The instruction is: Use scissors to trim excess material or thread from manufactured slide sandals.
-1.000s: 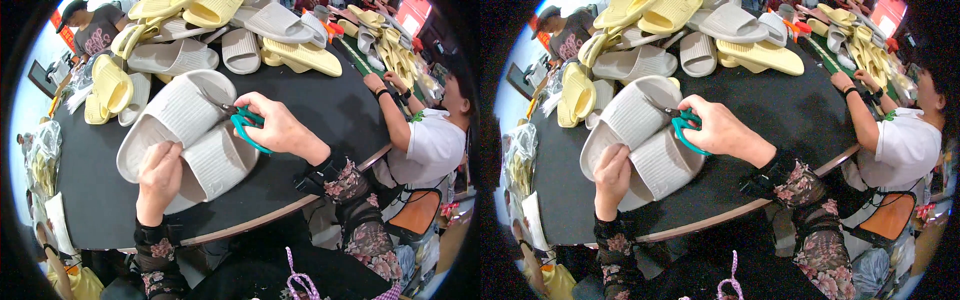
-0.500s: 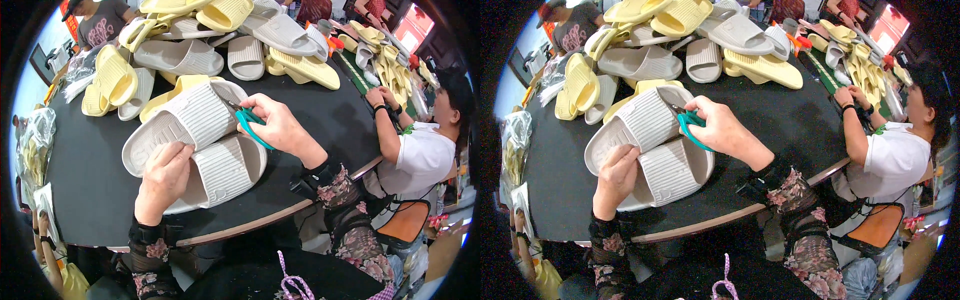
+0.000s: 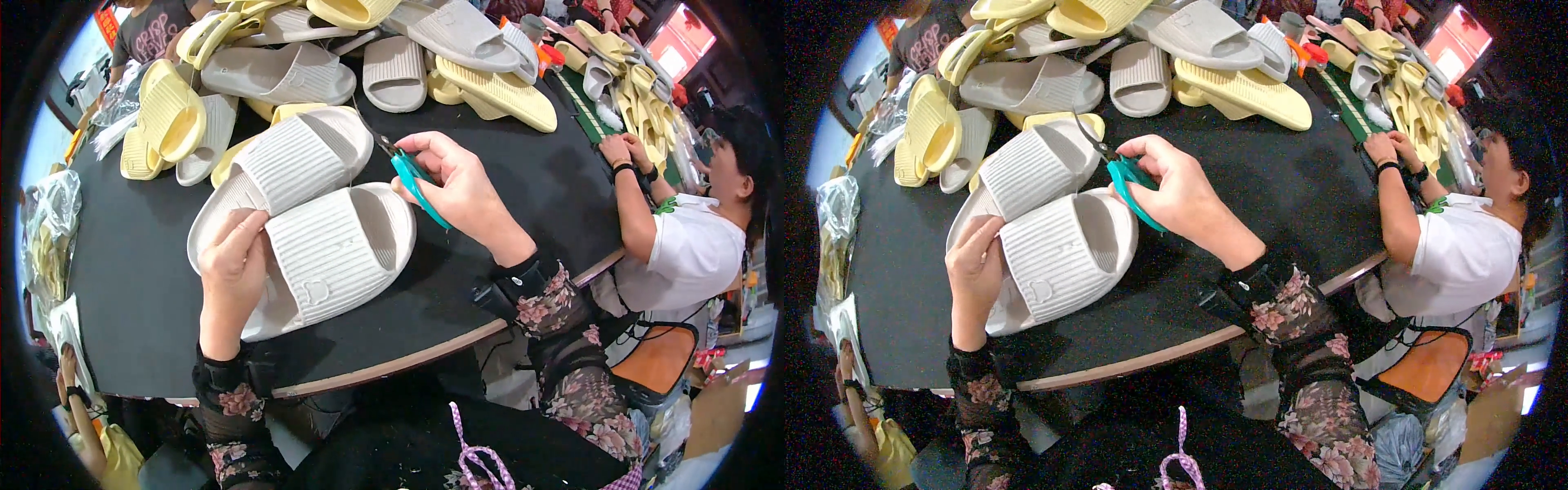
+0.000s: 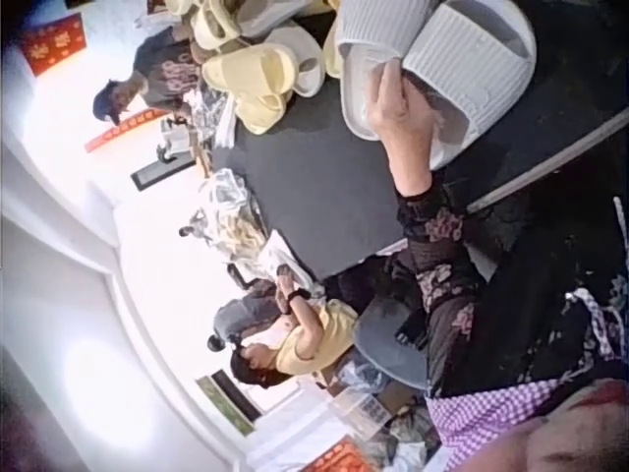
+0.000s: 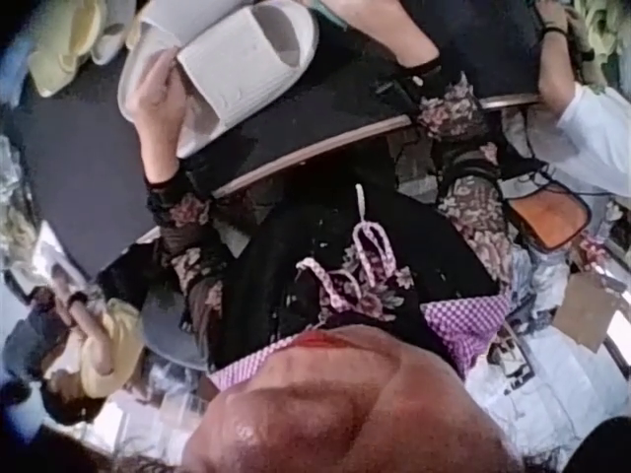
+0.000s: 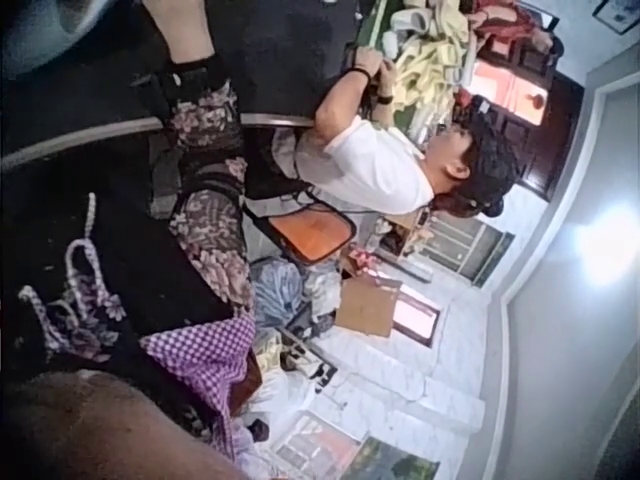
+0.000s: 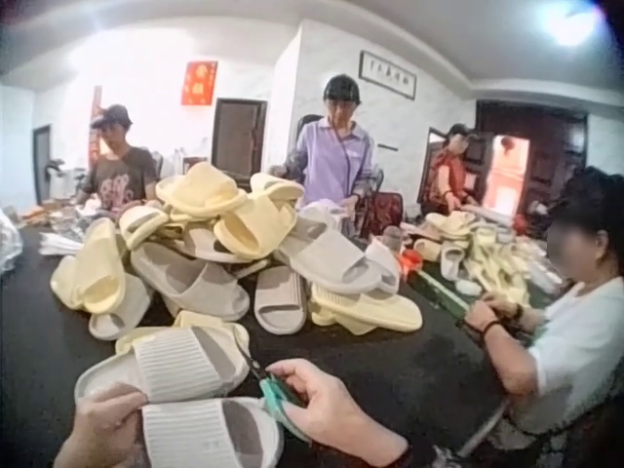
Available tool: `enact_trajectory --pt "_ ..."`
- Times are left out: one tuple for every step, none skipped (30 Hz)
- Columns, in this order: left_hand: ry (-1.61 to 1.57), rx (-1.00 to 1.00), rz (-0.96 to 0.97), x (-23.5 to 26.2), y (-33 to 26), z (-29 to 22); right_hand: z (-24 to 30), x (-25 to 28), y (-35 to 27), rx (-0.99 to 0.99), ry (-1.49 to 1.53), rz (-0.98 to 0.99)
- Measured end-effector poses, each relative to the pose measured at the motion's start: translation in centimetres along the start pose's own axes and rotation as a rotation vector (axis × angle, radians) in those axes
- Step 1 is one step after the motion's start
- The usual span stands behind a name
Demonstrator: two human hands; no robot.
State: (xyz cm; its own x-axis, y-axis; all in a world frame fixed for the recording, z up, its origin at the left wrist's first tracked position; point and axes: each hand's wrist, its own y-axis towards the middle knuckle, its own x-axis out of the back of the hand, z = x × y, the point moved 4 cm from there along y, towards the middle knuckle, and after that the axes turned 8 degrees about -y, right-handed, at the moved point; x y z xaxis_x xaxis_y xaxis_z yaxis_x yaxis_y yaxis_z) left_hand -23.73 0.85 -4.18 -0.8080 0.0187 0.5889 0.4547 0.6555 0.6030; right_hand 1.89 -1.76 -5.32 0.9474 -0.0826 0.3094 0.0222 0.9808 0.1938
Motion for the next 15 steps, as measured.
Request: enact_trajectory --pt "0.021 0.008 -0.033 0.1 0.0 0.2 0.0 0.1 -0.1 -0.001 0.0 0.0" --pt "0.031 -0.013 -0.052 0.3 0.1 0.1 0.2 0.2 -0.3 0.039 -0.056 0.012" --pt "0.031 -0.012 -0.051 0.4 0.2 0.2 0.3 0.2 -0.4 0.08 -0.113 0.024" --pt "0.046 0.012 -0.08 0.7 0.2 0.4 -0.1 0.3 -0.4 0.101 -0.144 0.015" --pt "0.061 0.035 -0.109 0.9 0.2 0.5 0.1 0.3 -0.5 0.101 -0.142 0.015" --pt "0.078 0.035 -0.136 1.2 0.1 0.6 0.5 0.4 -0.7 0.109 -0.221 0.007" --pt "0.078 0.036 -0.136 1.3 0.1 0.7 0.8 0.4 -0.8 0.117 -0.301 -0.001" --pt "0.107 0.026 -0.163 1.5 0.1 0.9 0.9 0.4 -0.8 0.144 -0.323 -0.001" --pt "0.137 0.015 -0.191 1.6 0.0 1.0 1.0 0.4 -0.9 0.143 -0.322 0.0" --pt "0.139 0.013 -0.201 1.7 0.0 1.0 1.2 0.4 -0.9 0.165 -0.419 -0.015" --pt "0.139 0.016 -0.201 1.6 0.0 1.1 1.4 0.4 -1.0 0.187 -0.515 -0.028" --pt "0.133 0.012 -0.175 1.4 0.0 1.0 1.3 0.5 -1.0 0.186 -0.515 -0.025" --pt "0.127 0.008 -0.15 1.2 0.1 1.0 1.2 0.6 -1.0 0.21 -0.63 -0.015" --pt "0.126 0.01 -0.15 1.1 0.1 0.8 1.1 0.6 -1.0 0.235 -0.747 -0.006" --pt "0.117 0.029 -0.127 0.9 0.2 0.7 1.0 0.7 -1.1 0.234 -0.748 -0.004"
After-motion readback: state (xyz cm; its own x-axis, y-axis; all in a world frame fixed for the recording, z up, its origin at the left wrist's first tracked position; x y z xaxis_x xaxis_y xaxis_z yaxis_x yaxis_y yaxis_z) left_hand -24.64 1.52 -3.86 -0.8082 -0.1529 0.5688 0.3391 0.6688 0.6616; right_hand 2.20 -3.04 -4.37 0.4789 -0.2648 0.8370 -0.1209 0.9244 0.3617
